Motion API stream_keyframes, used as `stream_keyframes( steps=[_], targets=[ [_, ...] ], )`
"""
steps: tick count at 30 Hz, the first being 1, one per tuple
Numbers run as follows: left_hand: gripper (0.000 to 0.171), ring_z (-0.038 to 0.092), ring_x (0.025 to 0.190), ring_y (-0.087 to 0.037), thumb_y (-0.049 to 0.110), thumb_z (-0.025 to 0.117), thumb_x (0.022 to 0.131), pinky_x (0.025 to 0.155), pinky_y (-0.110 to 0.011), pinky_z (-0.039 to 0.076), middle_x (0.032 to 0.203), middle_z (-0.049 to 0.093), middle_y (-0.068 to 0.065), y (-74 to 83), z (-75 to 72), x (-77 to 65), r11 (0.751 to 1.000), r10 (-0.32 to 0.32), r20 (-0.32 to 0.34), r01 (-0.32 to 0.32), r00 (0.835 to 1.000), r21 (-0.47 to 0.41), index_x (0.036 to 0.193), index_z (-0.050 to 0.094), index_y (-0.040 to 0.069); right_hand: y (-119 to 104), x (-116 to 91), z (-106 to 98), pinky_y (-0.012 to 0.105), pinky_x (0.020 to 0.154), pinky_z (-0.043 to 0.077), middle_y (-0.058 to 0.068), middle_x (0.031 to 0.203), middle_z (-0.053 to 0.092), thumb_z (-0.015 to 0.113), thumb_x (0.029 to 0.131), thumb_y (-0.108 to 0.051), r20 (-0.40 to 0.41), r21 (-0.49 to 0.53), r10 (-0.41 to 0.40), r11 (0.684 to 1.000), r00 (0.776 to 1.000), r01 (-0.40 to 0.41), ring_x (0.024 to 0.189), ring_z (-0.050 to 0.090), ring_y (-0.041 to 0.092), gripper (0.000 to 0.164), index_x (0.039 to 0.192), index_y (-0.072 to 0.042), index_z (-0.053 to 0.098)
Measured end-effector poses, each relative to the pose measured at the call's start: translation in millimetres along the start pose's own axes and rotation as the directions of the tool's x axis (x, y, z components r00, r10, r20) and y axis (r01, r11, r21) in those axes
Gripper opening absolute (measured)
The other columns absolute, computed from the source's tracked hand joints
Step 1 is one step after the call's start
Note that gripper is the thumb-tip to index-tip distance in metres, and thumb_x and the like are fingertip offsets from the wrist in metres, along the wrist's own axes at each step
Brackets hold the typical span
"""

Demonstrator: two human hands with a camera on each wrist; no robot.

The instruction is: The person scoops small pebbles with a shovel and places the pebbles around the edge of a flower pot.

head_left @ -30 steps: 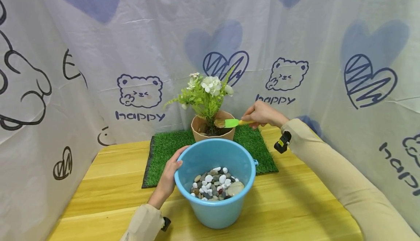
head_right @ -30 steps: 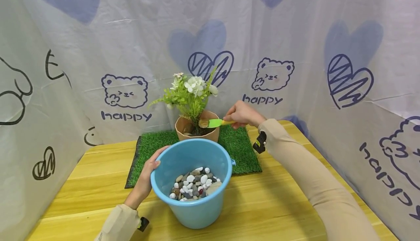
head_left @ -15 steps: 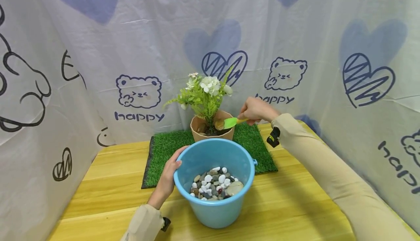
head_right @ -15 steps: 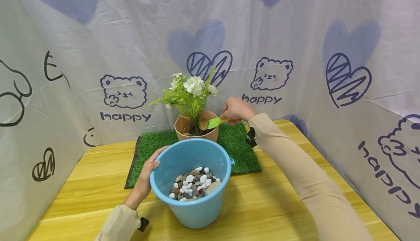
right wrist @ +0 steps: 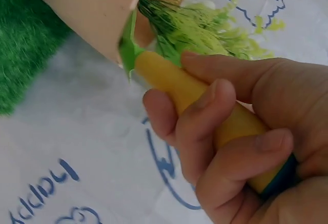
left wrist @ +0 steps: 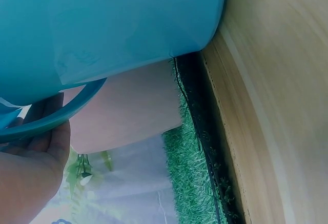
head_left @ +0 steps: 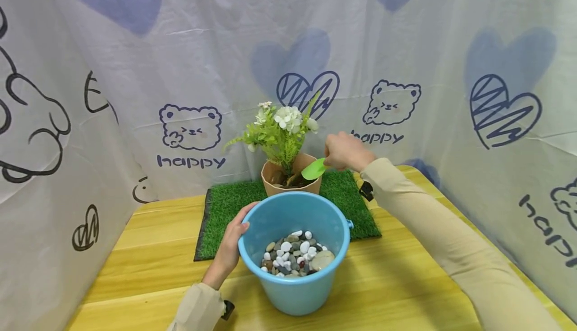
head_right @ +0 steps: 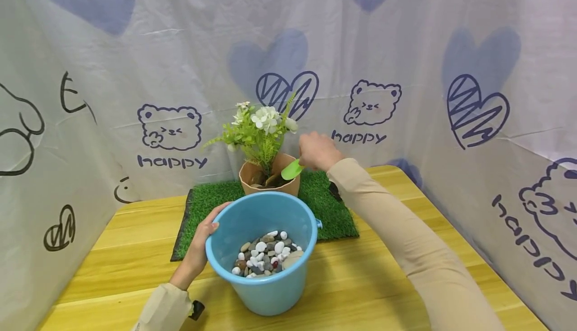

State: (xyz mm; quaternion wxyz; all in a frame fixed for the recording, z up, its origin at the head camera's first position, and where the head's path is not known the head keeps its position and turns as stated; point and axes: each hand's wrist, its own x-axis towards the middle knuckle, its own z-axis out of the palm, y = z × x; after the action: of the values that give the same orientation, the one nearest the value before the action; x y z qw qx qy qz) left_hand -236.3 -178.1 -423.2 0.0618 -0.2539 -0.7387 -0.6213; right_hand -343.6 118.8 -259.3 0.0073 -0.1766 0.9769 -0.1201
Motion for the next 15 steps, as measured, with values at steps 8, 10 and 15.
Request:
stream_keyframes(
  steps=[8, 10, 15],
  targets=[
    [0.054, 0.053, 0.122, -0.047, 0.025, 0.031, 0.097, 0.09, -0.056, 0.05, 0.144, 0.048, -0.022, -1.0, 0.0, 1.0, 1.0, 0.005, -0.007, -0.005, 1.0, 0.006, 0.148, 0.041, 0.009, -1, -4, 0, 0.028, 0.059, 0.053, 0.005, 0.078, 0.071, 0.073, 0.085, -0.018, -0.059, -0.019, -0.025, 1.0, 0.998, 0.024, 0.064, 0.062, 0.016, 0.01, 0.079, -0.01, 0.074],
    [0.055, 0.052, 0.122, -0.047, 0.025, 0.031, 0.097, 0.091, -0.056, 0.05, 0.144, 0.047, -0.023, -1.3, 0.2, 0.9, 1.0, 0.004, -0.005, -0.004, 1.0, 0.005, 0.148, 0.041, 0.008, 0, -2, 2, 0.031, 0.064, 0.055, 0.004, 0.084, 0.073, 0.074, 0.084, -0.02, -0.068, -0.015, -0.031, 0.999, 0.997, 0.03, 0.07, 0.064, 0.017, 0.01, 0.084, -0.01, 0.076],
    [0.055, 0.052, 0.122, -0.047, 0.025, 0.031, 0.096, 0.091, -0.056, 0.05, 0.144, 0.048, -0.023, -1.3, 0.5, 0.6, 1.0, 0.004, -0.012, -0.004, 1.0, 0.004, 0.147, 0.041, 0.008, -3, 2, 9, 0.038, 0.072, 0.055, 0.004, 0.089, 0.074, 0.075, 0.084, -0.026, -0.101, -0.065, -0.063, 0.996, 0.993, 0.056, 0.077, 0.066, 0.021, 0.014, 0.089, -0.013, 0.077]
  ],
)
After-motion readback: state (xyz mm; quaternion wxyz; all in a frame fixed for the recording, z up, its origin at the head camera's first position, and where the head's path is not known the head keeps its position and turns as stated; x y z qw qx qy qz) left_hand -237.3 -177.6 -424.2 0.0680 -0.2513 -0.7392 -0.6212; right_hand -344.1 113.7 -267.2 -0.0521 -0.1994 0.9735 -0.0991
